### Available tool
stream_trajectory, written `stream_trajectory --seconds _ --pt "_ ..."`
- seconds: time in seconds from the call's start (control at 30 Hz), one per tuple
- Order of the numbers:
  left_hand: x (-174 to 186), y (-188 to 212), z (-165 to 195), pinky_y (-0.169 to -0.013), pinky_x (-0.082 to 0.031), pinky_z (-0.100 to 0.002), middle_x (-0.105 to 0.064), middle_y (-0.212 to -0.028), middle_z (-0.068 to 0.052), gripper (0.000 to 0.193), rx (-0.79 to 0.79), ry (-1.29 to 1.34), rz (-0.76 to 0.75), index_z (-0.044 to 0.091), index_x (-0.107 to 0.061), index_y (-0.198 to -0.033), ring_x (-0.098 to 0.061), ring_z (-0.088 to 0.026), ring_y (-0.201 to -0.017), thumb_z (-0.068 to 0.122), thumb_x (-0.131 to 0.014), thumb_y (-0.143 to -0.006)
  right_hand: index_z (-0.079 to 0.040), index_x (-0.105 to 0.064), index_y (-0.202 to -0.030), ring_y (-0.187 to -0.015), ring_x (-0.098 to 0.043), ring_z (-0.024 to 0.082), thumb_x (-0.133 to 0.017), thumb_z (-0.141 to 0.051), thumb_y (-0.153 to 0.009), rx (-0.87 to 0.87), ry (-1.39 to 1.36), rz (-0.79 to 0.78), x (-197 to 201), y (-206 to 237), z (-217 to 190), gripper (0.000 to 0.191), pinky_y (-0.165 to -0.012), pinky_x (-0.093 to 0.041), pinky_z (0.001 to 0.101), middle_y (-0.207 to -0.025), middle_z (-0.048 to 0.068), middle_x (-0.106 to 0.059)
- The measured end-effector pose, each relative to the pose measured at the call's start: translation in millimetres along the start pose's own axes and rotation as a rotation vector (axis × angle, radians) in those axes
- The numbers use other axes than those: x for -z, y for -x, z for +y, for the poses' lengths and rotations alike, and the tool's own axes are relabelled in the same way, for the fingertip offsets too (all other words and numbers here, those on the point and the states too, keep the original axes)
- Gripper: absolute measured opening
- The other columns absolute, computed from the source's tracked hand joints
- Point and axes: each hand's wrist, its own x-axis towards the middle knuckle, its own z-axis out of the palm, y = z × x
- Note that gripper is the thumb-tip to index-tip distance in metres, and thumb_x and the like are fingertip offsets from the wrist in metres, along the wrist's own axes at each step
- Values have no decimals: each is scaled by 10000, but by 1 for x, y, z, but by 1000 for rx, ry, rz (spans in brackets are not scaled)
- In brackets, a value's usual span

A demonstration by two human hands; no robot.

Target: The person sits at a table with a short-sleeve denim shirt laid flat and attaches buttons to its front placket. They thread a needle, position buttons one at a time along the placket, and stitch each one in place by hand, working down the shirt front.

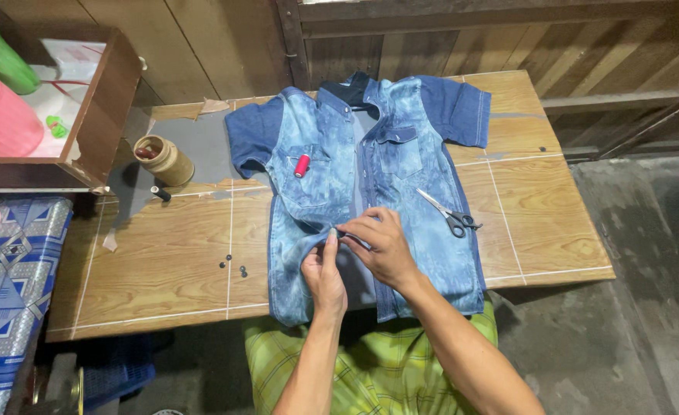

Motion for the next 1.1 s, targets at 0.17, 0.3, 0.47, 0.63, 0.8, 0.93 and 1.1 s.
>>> stream_trajectory --seconds 0.17,0.3,0.47,0.63,0.8,0.93,1.1 --pt "1 0 -4 -832 -481 -236 -732 -1001 -25 148 2 -7 -7 -1 -732 -1028 -626 -73 -903 134 -676 -1008 -134 -756 -1051 -1013 -613 239 -814 -131 -815 -14 -28 8 2 3 2 243 -928 -412 398 -996 -13 -727" --pt "1 -1 -4 -813 -473 -236 -731 -983 -24 152 5 -9 9 0 -731 -1011 -621 -72 -885 142 -678 -1013 -119 -747 -1041 -998 -616 239 -801 -102 -835 -54 -69 24 6 4 2 214 -930 -423 391 -998 5 -740" --pt "0 -1 -1 -825 -485 -237 -735 -990 -27 142 2 -11 12 9 -735 -1018 -636 -78 -896 138 -679 -1000 -85 -736 -1062 -948 -692 257 -796 -72 -848 -55 -178 26 6 3 3 222 -879 -500 377 -986 62 -738" --pt "-3 2 2 -859 -531 -272 -744 -988 -59 157 9 19 -5 -12 -725 -1008 -677 -115 -910 136 -673 -1004 -47 -732 -1122 -908 -729 253 -771 -50 -875 -108 -289 0 5 5 -1 249 -786 -564 339 -1001 101 -743" --pt "-3 -1 5 -841 -540 -297 -741 -964 -64 184 34 59 -9 -11 -710 -1017 -695 -148 -870 168 -671 -998 -27 -705 -1194 -828 -722 230 -759 -69 -876 -260 -311 -50 9 7 -1 325 -737 -561 325 -921 102 -727" --pt "0 -3 6 -851 -510 -289 -738 -958 -71 206 16 -54 5 -11 -712 -1010 -683 -141 -878 193 -683 -1009 -32 -724 -1127 -803 -714 238 -759 -79 -880 -333 -257 -75 11 11 3 254 -707 -552 325 -887 116 -719" --pt "-2 -6 4 -853 -520 -296 -731 -933 -61 216 100 12 8 27 -689 -974 -688 -147 -870 239 -664 -1003 -22 -727 -994 -830 -710 244 -720 -72 -921 -277 -249 -47 12 15 6 88 -738 -538 323 -897 115 -729"
